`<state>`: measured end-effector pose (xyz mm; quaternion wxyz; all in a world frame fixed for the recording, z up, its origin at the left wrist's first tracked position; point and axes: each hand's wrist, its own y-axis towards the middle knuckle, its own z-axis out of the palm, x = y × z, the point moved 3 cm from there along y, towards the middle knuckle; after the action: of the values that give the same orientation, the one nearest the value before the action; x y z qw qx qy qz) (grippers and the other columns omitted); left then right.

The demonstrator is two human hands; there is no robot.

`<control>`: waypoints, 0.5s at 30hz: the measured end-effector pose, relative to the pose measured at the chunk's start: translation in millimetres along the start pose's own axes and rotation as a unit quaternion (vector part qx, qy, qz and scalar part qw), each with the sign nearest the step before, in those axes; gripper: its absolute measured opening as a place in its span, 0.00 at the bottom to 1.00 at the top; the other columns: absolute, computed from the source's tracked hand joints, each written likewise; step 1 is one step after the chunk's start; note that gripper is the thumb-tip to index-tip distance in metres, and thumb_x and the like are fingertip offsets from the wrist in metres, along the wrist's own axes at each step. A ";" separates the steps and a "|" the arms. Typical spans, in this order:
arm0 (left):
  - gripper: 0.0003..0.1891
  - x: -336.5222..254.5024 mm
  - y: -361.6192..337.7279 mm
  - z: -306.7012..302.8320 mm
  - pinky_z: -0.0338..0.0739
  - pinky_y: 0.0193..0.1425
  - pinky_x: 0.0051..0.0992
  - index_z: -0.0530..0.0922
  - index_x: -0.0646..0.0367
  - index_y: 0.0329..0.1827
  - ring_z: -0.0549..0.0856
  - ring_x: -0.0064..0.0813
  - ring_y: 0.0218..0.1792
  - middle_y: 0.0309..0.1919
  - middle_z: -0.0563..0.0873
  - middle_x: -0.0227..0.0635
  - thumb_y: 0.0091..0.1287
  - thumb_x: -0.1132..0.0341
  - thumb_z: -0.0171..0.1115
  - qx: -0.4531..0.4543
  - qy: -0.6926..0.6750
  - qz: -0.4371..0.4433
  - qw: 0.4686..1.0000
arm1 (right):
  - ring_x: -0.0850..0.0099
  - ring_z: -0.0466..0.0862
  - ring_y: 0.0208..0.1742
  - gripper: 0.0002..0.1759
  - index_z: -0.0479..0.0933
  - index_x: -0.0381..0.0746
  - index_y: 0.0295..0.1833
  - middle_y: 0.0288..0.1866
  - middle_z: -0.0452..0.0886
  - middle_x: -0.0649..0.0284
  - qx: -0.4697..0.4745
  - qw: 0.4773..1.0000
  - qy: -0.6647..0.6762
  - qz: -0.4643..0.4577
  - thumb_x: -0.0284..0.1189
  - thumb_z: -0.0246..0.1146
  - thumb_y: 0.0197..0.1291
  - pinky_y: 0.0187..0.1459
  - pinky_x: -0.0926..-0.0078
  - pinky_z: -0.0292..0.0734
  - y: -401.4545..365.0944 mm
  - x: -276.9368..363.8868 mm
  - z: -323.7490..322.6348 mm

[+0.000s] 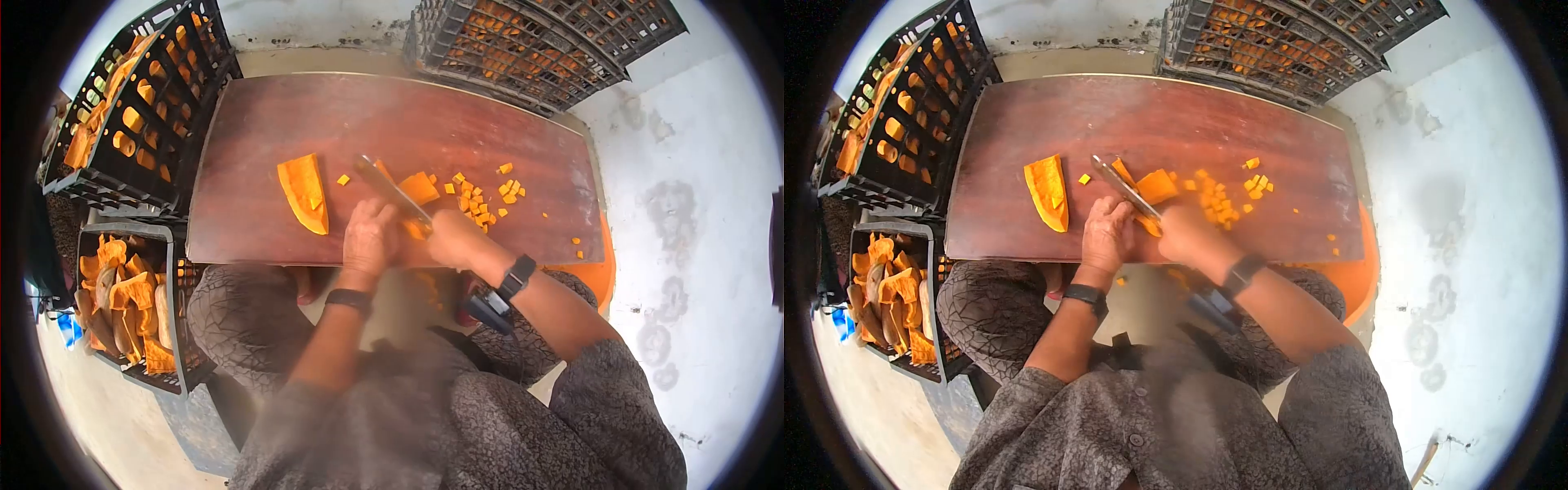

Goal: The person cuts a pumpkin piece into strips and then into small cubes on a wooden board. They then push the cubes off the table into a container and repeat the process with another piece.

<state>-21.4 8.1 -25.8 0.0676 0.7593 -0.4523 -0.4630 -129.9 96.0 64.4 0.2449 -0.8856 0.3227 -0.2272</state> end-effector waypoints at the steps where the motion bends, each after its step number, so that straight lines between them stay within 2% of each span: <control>1: 0.09 0.9 0.1 0.9 0.77 0.49 0.40 0.81 0.56 0.37 0.79 0.44 0.42 0.38 0.81 0.39 0.52 0.75 0.61 -0.008 0.005 0.005 1.000 | 0.47 0.87 0.40 0.13 0.82 0.27 0.41 0.35 0.85 0.40 0.002 1.000 0.003 0.007 0.27 0.60 0.57 0.40 0.56 0.81 -4.1 -3.8 1.8; 2: 0.09 1.5 -0.8 2.1 0.77 0.49 0.40 0.81 0.56 0.37 0.79 0.44 0.42 0.38 0.81 0.39 0.52 0.75 0.61 -0.007 0.004 0.004 1.000 | 0.47 0.87 0.40 0.13 0.82 0.27 0.41 0.35 0.85 0.40 0.003 1.000 0.003 0.009 0.27 0.60 0.57 0.40 0.56 0.81 -6.3 -7.0 5.9; 4: 0.10 0.4 -0.3 0.2 0.77 0.49 0.40 0.81 0.56 0.37 0.80 0.45 0.43 0.38 0.81 0.40 0.52 0.75 0.61 0.005 0.007 -0.004 1.000 | 0.44 0.86 0.40 0.13 0.82 0.27 0.41 0.35 0.84 0.40 -0.060 0.997 -0.029 -0.039 0.25 0.59 0.57 0.40 0.55 0.81 -8.0 -8.0 9.7; 5: 0.10 0.6 -0.5 -1.3 0.77 0.49 0.40 0.81 0.56 0.37 0.80 0.45 0.43 0.38 0.81 0.40 0.52 0.75 0.61 0.008 0.008 -0.005 1.000 | 0.44 0.86 0.40 0.13 0.82 0.27 0.41 0.35 0.84 0.40 -0.057 0.997 -0.027 -0.039 0.25 0.59 0.57 0.40 0.55 0.81 -5.0 -8.3 10.1; 7: 0.11 -0.1 -1.9 -0.9 0.77 0.50 0.40 0.81 0.56 0.37 0.80 0.45 0.44 0.39 0.81 0.40 0.50 0.76 0.62 0.035 -0.001 -0.036 0.999 | 0.47 0.85 0.46 0.11 0.83 0.34 0.41 0.42 0.85 0.45 -0.010 1.000 -0.019 0.002 0.26 0.63 0.53 0.46 0.55 0.80 -2.3 -5.5 9.5; 10: 0.12 2.9 -0.2 1.4 0.77 0.50 0.41 0.81 0.56 0.37 0.80 0.46 0.44 0.38 0.81 0.40 0.49 0.78 0.62 0.027 -0.017 -0.042 0.999 | 0.48 0.85 0.48 0.11 0.83 0.35 0.43 0.43 0.85 0.46 -0.043 0.998 -0.044 0.000 0.26 0.62 0.54 0.47 0.55 0.80 0.0 -8.7 15.3; 11: 0.09 1.6 -0.7 -0.6 0.78 0.46 0.38 0.81 0.58 0.39 0.80 0.46 0.40 0.34 0.80 0.40 0.56 0.79 0.63 0.011 -0.009 -0.021 1.000 | 0.48 0.85 0.48 0.11 0.83 0.35 0.43 0.43 0.85 0.46 -0.041 0.998 -0.045 0.000 0.26 0.62 0.54 0.47 0.55 0.80 2.0 -8.5 12.6; 14: 0.09 -2.6 1.4 -2.0 0.78 0.45 0.38 0.81 0.59 0.38 0.80 0.45 0.40 0.33 0.79 0.40 0.56 0.79 0.64 -0.003 -0.012 -0.007 1.000 | 0.49 0.85 0.50 0.13 0.83 0.36 0.45 0.45 0.85 0.46 0.000 0.998 0.020 0.058 0.26 0.62 0.54 0.49 0.55 0.80 -3.6 -12.3 10.7; 15: 0.09 -3.2 0.4 -0.2 0.78 0.45 0.38 0.81 0.59 0.38 0.80 0.45 0.40 0.33 0.79 0.40 0.56 0.79 0.64 -0.005 -0.013 0.000 1.000 | 0.49 0.86 0.47 0.12 0.83 0.33 0.44 0.43 0.85 0.43 -0.023 0.999 0.006 0.037 0.25 0.60 0.55 0.48 0.56 0.80 -4.1 -12.2 10.2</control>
<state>-22.1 10.2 -23.3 0.0653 0.7532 -0.4504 -0.4750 -130.7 110.0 55.9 0.2307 -0.8772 0.3616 -0.2160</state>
